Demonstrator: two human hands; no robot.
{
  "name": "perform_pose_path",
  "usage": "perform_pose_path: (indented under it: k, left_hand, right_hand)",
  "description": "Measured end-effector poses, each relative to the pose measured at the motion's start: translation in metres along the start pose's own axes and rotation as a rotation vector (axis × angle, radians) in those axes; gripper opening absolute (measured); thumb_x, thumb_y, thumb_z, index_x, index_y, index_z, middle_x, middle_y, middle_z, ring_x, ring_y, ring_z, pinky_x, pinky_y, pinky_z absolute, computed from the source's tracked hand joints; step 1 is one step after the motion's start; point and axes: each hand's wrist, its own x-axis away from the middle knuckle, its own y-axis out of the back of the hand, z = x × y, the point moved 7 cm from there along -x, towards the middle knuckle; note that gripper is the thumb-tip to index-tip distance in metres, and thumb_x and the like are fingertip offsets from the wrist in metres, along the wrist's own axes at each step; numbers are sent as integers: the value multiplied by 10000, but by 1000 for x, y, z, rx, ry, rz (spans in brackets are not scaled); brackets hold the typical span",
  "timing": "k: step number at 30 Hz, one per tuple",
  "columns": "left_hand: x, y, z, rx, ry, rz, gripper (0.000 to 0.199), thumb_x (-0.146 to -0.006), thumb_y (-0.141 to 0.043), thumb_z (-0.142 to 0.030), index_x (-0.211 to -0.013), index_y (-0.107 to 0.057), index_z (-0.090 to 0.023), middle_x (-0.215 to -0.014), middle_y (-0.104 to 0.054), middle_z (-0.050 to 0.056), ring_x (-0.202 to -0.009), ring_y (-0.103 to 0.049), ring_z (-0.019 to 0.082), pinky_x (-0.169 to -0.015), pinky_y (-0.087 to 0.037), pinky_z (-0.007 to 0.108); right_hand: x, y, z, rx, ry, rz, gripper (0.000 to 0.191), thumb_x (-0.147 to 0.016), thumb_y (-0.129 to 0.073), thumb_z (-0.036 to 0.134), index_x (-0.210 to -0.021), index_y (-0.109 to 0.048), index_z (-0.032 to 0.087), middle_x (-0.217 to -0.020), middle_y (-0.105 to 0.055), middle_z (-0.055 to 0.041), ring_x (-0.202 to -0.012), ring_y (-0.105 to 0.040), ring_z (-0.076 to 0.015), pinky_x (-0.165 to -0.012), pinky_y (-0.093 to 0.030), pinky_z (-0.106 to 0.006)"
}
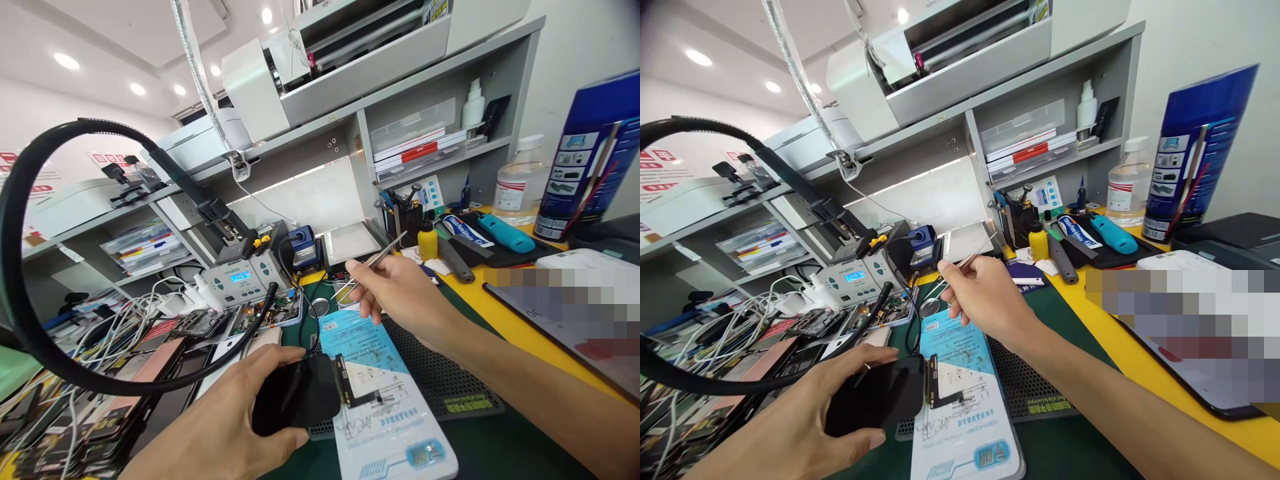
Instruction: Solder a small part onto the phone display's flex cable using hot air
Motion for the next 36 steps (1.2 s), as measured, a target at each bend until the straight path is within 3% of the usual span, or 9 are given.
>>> perform_pose_path:
  k: [3, 10, 17, 22, 27, 36]
  left_hand:
    - [2, 1, 1, 23, 6, -58, 646, -760, -728, -438, -1379, -546, -401, -1446, -601, -5, -1340, -556, 320, -1141, -460, 489]
    - [-2, -9, 14, 65, -10, -7, 657, -778, -710, -444, -1401, -505, -409, -1451, -598, -24, -1379, -527, 309, -1199, -401, 527]
    - [-4, -18, 21, 75, -62, 55, 666, -834, -683, -454, -1453, -452, -366, -1471, -574, 29, -1375, -523, 315, -1192, -408, 534]
    - [-4, -19, 17, 141, -58, 21, 643, -814, -687, -429, -1422, -492, -359, -1430, -600, 26, -1347, -536, 314, -1191, -397, 540]
    - [-1, -15, 12, 198, -13, -54, 616, -769, -686, -454, -1365, -545, -388, -1367, -637, 5, -1300, -562, 326, -1161, -403, 561]
    - [-4, -15, 13, 203, -27, -41, 619, -783, -684, -472, -1371, -535, -352, -1389, -625, 21, -1314, -551, 319, -1166, -407, 520]
  right_hand:
    - [0, 0, 0, 10, 2, 7, 365, -1031, -582, 421, -755, -614, 183, -698, -728, -47, -458, -609, -107, -397, -478, -210]
    - [5, -2, 13, 75, -78, 164, 383, -1039, -584, 296, -693, -636, 141, -531, -656, -45, -427, -583, -119, -394, -465, -210]
    - [8, -3, 13, 94, -146, 301, 432, -1058, -502, 280, -692, -658, 112, -683, -704, -97, -488, -623, -122, -416, -493, -212]
    - [10, -7, -4, 136, -234, 403, 213, -943, -559, 161, -749, -638, 123, -715, -718, -97, -477, -626, -132, -384, -491, -210]
    - [11, -11, -22, 168, -301, 510, 148, -928, -600, 196, -797, -607, 127, -743, -749, -123, -438, -610, -123, -355, -485, -200]
    - [15, -15, -16, 163, -246, 590, 118, -922, -619, 174, -816, -606, 122, -799, -737, -93, -503, -653, -119, -402, -514, -182]
